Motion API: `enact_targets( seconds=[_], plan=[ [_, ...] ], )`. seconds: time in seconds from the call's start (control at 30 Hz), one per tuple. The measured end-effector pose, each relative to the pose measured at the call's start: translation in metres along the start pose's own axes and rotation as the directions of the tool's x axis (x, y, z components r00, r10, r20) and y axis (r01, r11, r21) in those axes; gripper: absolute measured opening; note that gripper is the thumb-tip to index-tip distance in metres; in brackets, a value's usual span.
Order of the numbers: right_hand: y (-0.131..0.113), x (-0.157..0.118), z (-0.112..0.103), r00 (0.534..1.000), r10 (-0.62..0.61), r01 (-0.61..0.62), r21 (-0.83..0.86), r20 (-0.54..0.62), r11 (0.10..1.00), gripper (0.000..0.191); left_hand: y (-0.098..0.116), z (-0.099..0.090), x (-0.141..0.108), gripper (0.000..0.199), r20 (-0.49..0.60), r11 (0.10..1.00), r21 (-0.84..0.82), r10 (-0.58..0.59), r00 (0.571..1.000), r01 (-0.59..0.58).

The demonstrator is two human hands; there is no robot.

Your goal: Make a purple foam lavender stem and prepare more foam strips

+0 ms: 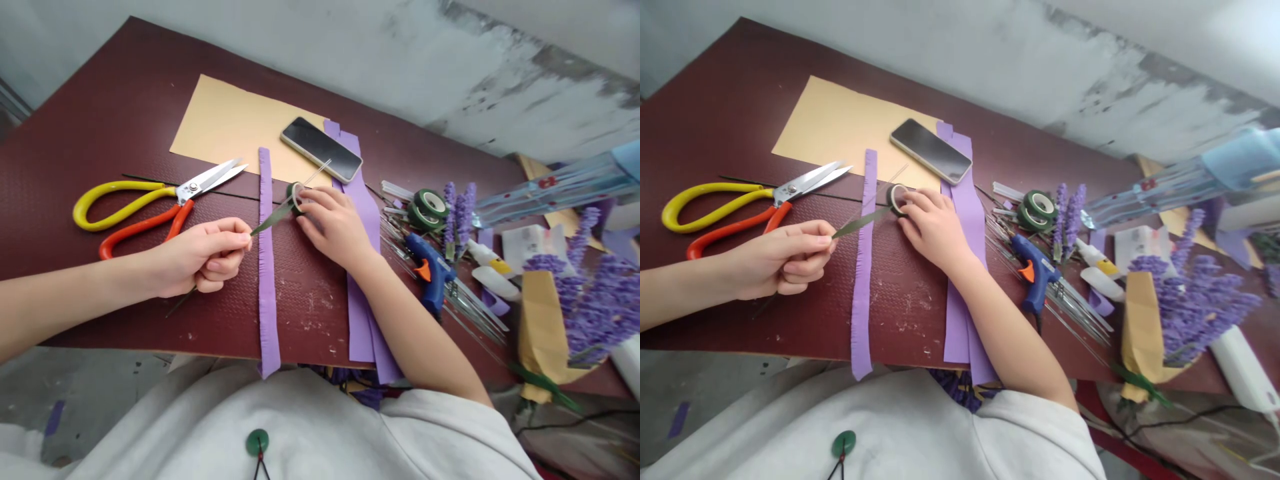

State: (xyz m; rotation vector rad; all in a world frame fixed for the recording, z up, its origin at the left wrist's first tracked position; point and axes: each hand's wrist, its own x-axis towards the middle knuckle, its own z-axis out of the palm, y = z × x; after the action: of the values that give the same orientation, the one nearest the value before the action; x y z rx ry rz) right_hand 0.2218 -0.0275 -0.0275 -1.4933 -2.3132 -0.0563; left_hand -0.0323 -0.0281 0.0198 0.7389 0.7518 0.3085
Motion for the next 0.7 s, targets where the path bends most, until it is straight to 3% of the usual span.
enact_targets(
  seconds=[0.23, 0.4, 0.47, 0.53, 0.6, 0.63, 0.7],
  plan=[
    [0.026, -0.007, -0.005, 0.967, 0.237, -0.253, -0.243, -0.094, 0.936, 0.04, 0.0, -0.002, -0.008, 0.013, 0.217, 1.0, -0.004, 0.0, 0.976, 0.001],
    [0.027, -0.007, -0.019, 0.874, 0.319, -0.376, -0.095, -0.366, 0.922, 0.029, -0.001, 0.0, -0.01, 0.016, 0.263, 1.0, 0.008, -0.03, 0.964, 0.029],
    [0.009, -0.007, -0.028, 0.853, 0.259, -0.253, 0.076, -0.454, 0.965, 0.025, -0.002, 0.001, -0.009, 0.015, 0.243, 0.999, 0.016, -0.045, 0.969, 0.042],
    [-0.017, -0.007, -0.035, 0.904, 0.138, 0.002, 0.328, -0.404, 0.945, 0.022, -0.004, 0.001, -0.008, 0.015, 0.232, 0.998, 0.025, -0.068, 0.97, 0.064],
    [-0.043, -0.007, -0.038, 0.978, -0.028, 0.144, 0.571, -0.208, 0.808, 0.027, -0.007, 0.001, -0.007, 0.014, 0.23, 0.995, 0.036, -0.096, 0.969, 0.09],
    [-0.055, -0.008, -0.037, 0.986, -0.098, 0.165, 0.648, -0.139, 0.744, 0.029, -0.008, 0.001, -0.007, 0.014, 0.225, 0.994, 0.041, -0.108, 0.968, 0.102],
    [-0.07, -0.009, -0.033, 0.983, -0.14, 0.18, 0.742, -0.117, 0.646, 0.027, -0.01, 0.002, -0.007, 0.012, 0.217, 0.992, 0.051, -0.127, 0.968, 0.119]
  ],
)
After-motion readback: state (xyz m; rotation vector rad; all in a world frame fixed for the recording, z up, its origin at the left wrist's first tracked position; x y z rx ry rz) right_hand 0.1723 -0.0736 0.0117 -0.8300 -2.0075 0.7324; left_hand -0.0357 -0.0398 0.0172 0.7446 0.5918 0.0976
